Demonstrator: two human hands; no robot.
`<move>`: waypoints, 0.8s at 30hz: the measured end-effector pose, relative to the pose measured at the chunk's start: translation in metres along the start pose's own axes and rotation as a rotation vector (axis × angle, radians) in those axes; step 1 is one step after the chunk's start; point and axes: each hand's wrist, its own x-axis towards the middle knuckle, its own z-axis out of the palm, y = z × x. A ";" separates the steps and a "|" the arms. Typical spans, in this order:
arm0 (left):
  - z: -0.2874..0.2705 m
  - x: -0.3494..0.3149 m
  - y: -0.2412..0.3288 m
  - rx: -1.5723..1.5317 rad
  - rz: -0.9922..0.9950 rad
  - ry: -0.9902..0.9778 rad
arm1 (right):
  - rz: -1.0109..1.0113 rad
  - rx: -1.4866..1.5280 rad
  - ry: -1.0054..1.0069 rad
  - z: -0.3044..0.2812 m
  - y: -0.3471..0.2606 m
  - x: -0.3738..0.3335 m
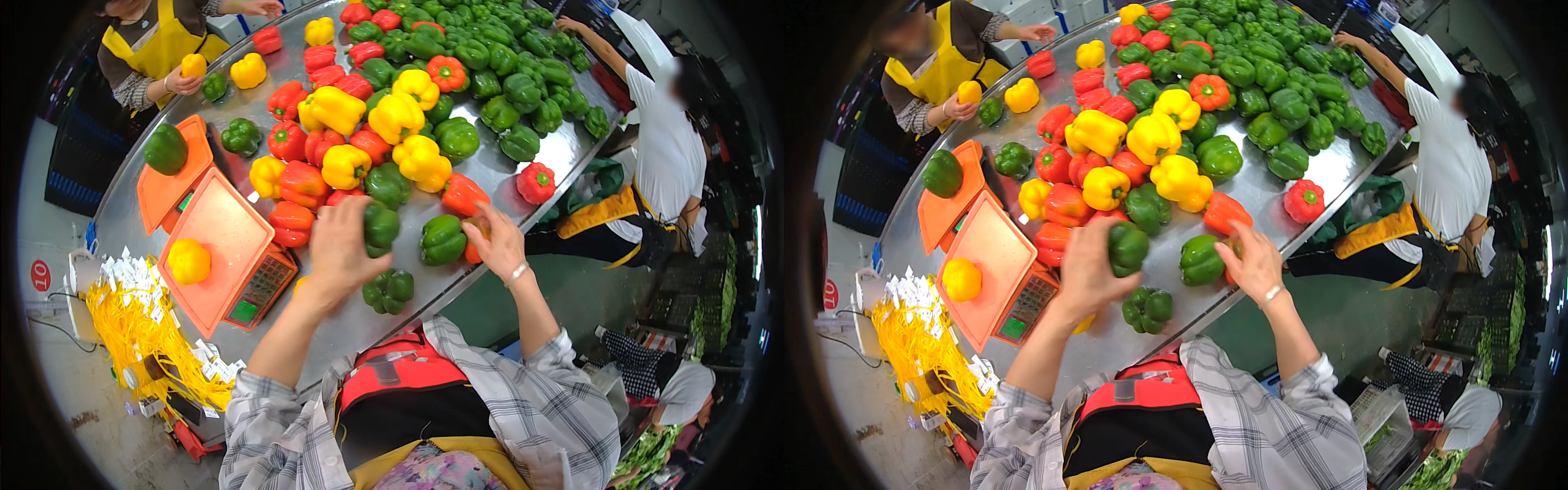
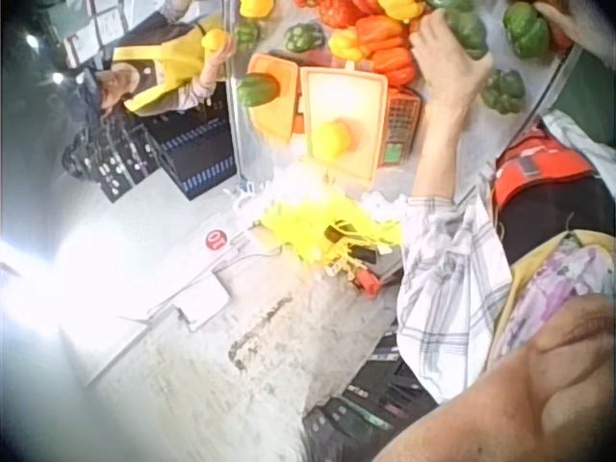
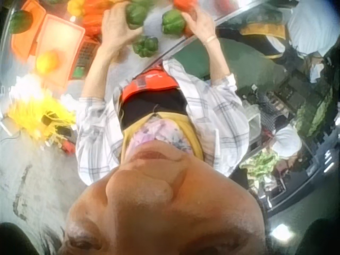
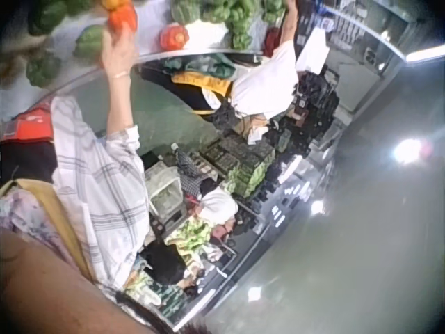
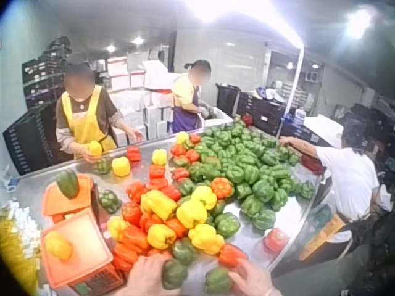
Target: The person selects bell peppers from a pile, places them into a mesh bag, and secures the top with a plastic tie and a label.
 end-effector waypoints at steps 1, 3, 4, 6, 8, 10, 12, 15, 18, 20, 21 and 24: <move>-0.022 0.000 -0.010 0.026 0.014 0.066 | -0.134 0.011 0.032 0.008 -0.012 0.020; -0.059 -0.006 -0.041 0.132 -0.072 0.190 | -0.339 0.077 -0.022 0.030 -0.030 0.059; -0.076 -0.007 -0.055 0.192 -0.140 0.240 | -0.399 0.120 -0.104 0.042 -0.037 0.077; -0.102 -0.019 -0.103 0.337 -0.207 0.312 | -0.532 0.176 -0.157 0.068 -0.068 0.109; -0.125 -0.032 -0.136 0.427 -0.362 0.269 | -0.632 0.089 -0.203 0.104 -0.091 0.141; -0.130 -0.046 -0.169 0.523 -0.422 0.262 | -0.693 -0.050 -0.125 0.132 -0.113 0.179; -0.129 -0.054 -0.183 0.507 -0.552 0.177 | -0.662 -0.198 -0.058 0.154 -0.137 0.215; -0.117 -0.049 -0.192 0.449 -0.619 0.171 | -0.430 -0.385 -0.091 0.197 -0.125 0.255; -0.111 -0.051 -0.187 0.367 -0.578 0.281 | -0.484 -0.471 -0.308 0.190 -0.122 0.269; -0.114 -0.057 -0.171 0.390 -0.492 0.404 | -0.539 -0.468 -0.377 0.178 -0.129 0.268; -0.112 -0.058 -0.165 0.379 -0.447 0.491 | -0.572 -0.474 -0.423 0.172 -0.130 0.269; -0.103 -0.067 -0.156 0.281 -0.344 0.574 | -0.667 -0.362 -0.595 0.161 -0.124 0.298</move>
